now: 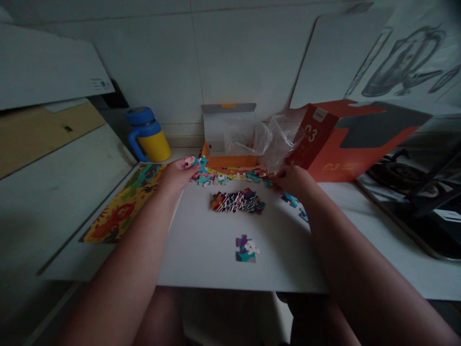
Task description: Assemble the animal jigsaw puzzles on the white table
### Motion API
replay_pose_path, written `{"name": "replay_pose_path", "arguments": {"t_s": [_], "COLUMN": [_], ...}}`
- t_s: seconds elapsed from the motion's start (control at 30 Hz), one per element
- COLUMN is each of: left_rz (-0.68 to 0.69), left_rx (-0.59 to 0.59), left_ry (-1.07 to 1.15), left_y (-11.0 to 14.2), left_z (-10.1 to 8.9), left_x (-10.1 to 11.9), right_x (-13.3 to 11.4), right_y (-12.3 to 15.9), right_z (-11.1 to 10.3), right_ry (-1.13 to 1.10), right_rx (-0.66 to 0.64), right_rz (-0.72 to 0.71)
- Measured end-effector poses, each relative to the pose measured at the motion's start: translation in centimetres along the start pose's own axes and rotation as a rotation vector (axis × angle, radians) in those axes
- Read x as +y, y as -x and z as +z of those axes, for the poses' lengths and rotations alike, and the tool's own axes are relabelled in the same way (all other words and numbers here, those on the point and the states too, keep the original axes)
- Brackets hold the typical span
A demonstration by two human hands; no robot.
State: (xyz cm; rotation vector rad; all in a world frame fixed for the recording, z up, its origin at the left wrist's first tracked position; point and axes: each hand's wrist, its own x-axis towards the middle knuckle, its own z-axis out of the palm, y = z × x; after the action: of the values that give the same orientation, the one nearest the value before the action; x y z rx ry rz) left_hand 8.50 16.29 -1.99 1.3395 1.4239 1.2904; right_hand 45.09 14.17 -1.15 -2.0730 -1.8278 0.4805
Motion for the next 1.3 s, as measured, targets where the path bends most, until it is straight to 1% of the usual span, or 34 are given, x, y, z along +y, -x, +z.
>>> {"name": "replay_pose_path", "arguments": {"t_s": [0.1, 0.17, 0.23, 0.37, 0.6, 0.73, 0.9, 1.1, 1.2, 1.3], "left_rz": [-0.007, -0.029, -0.111, -0.291, -0.402, -0.411, -0.369, -0.335, -0.326, -0.299], "left_rx": [0.081, 0.113, 0.127, 0.113, 0.017, 0.018, 0.067, 0.054, 0.060, 0.102], "left_ry": [-0.093, -0.137, -0.161, -0.183, -0.167, -0.245, -0.395, -0.549, -0.658, -0.813], "left_y": [-0.6, -0.9, -1.1, -0.7, 0.2, -0.2, -0.8, -1.4, -1.7, -1.9], "left_z": [-1.1, -2.0, -2.8, -3.8, -3.5, -3.6, -4.7, -5.5, -6.1, -7.1], "left_x": [-0.4, -0.5, -0.4, 0.2, 1.0, 0.6, -0.1, -0.8, -1.0, -0.7], "right_x": [-0.1, -0.1, 0.0, 0.4, 0.9, 1.2, 1.3, 1.5, 1.5, 1.5], "right_y": [-0.2, -0.3, -0.5, -0.8, -1.2, -1.4, -1.4, -1.5, -1.6, -1.6], "right_z": [0.3, 0.6, 0.9, 1.5, 2.0, 2.3, 2.3, 2.3, 2.3, 2.3], "right_ry": [0.036, 0.053, 0.090, 0.153, 0.181, 0.176, 0.167, 0.183, 0.187, 0.186], "right_rx": [-0.007, -0.006, 0.024, 0.097, 0.084, 0.095, 0.078, 0.081, 0.070, 0.070], "right_rz": [0.017, 0.025, 0.013, -0.049, -0.076, -0.069, -0.066, -0.093, -0.093, -0.093]}}
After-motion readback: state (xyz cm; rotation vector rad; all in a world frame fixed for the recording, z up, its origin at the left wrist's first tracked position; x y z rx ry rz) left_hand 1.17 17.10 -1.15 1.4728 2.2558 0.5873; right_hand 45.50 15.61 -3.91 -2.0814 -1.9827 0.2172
